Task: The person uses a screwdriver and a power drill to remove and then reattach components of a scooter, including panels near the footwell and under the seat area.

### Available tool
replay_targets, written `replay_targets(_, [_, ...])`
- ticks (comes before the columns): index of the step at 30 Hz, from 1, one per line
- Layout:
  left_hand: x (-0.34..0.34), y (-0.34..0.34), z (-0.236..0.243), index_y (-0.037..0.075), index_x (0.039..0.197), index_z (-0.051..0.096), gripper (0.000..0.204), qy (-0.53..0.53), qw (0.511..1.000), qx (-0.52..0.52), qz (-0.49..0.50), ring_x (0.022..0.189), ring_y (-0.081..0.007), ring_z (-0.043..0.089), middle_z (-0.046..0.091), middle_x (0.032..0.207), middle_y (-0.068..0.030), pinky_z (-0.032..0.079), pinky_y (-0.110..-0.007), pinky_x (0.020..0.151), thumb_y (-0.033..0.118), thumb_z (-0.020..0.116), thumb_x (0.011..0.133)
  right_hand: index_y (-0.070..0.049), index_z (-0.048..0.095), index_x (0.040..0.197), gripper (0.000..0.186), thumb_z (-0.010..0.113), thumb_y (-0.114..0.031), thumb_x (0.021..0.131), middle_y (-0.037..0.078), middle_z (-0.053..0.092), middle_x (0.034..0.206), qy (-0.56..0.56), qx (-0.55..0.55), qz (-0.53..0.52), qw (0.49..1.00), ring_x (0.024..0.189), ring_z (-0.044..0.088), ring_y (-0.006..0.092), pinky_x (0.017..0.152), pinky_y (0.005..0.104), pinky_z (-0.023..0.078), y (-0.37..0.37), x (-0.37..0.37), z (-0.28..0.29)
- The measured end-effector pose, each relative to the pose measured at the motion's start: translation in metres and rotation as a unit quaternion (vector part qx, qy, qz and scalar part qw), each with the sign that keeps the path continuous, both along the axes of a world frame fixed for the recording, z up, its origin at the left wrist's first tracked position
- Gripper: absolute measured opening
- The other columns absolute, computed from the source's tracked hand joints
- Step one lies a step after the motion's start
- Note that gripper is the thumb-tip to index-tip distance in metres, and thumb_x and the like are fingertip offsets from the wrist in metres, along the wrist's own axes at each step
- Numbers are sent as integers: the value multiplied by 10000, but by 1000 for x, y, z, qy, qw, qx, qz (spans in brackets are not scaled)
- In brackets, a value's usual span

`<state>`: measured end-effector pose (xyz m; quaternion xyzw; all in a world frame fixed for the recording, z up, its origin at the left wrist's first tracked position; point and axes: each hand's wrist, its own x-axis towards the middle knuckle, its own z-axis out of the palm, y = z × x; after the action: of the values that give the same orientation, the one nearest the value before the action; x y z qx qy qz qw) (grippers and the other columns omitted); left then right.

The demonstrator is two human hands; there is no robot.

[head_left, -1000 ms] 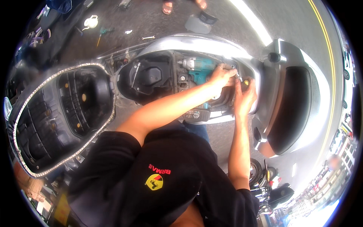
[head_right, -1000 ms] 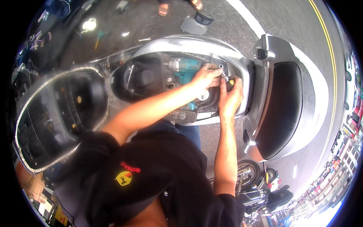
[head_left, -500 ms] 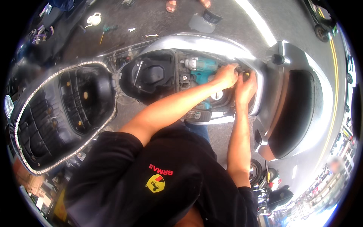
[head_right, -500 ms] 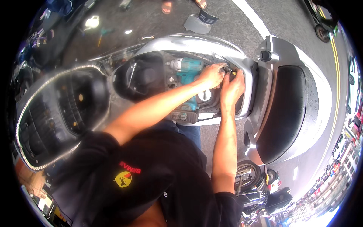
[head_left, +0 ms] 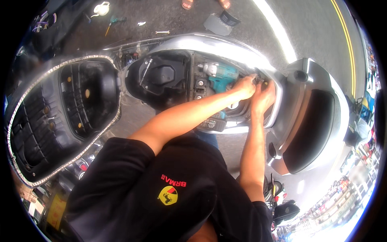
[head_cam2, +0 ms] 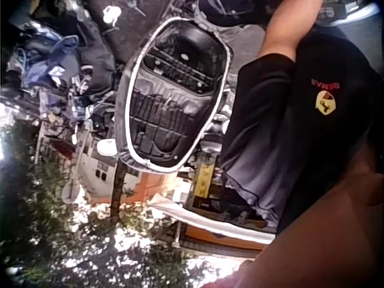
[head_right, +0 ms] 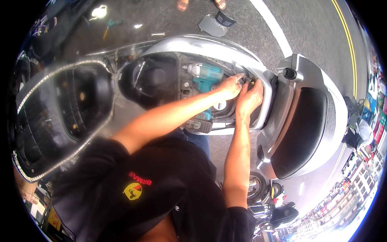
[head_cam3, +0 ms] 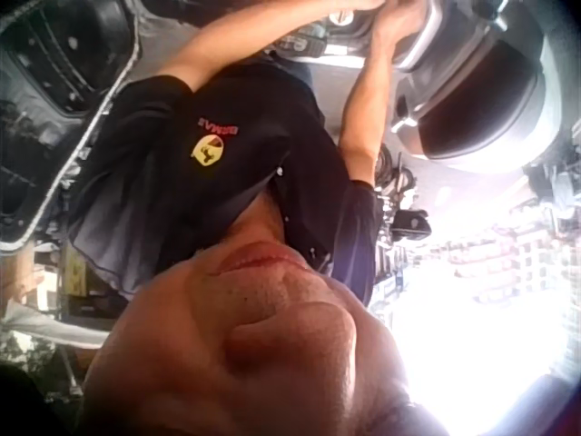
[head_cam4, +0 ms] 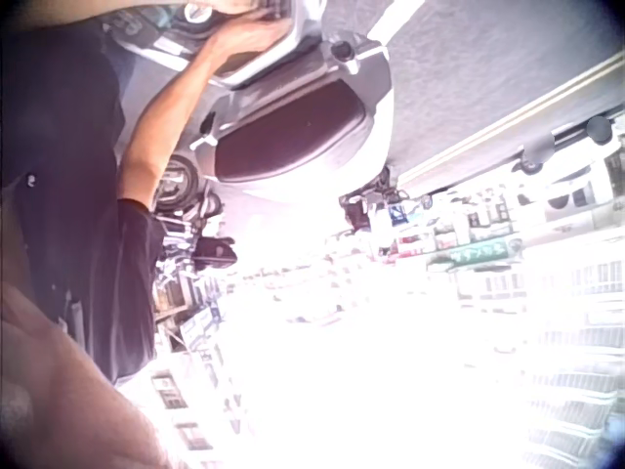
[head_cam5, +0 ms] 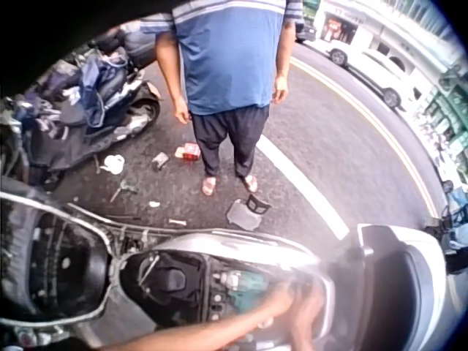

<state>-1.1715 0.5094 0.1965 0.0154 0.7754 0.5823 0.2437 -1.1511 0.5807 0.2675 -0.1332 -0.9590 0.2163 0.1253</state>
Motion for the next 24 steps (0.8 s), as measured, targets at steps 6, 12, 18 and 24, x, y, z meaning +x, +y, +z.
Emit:
replay_targets(6, [-11,-12,29,32,1333,462,527,-127,989,51,-49,1052,-355,601,594,1156,-255,483,-377,888,68,460,807,40,585,986,220,622,-26,780,206,611,912,-4,20,-29,999,857,602,370,764,433,465,2,5,-5])
replay_targets(12, [-5,-8,19,5,1326,458,507,-106,992,67,5,1164,-344,537,533,1260,-252,430,-370,976,88,476,826,21,588,968,198,634,-45,786,187,607,892,-11,38,22,999,830,597,363,742,436,459,-3,-2,-1])
replay_targets(18, [-8,-11,26,9,1318,466,483,-113,991,68,-23,1194,-349,511,526,1273,-244,408,-375,1005,87,472,841,23,593,975,207,638,-50,787,185,599,884,-15,53,-13,998,826,591,364,738,436,457,1,4,-7])
replay_targets(24, [-14,-10,23,33,1310,483,446,-142,986,86,-5,979,-301,630,598,1169,-222,508,-362,813,114,491,872,26,593,969,200,637,-51,790,183,600,889,14,40,-9,999,827,589,363,737,436,457,-5,5,-6])
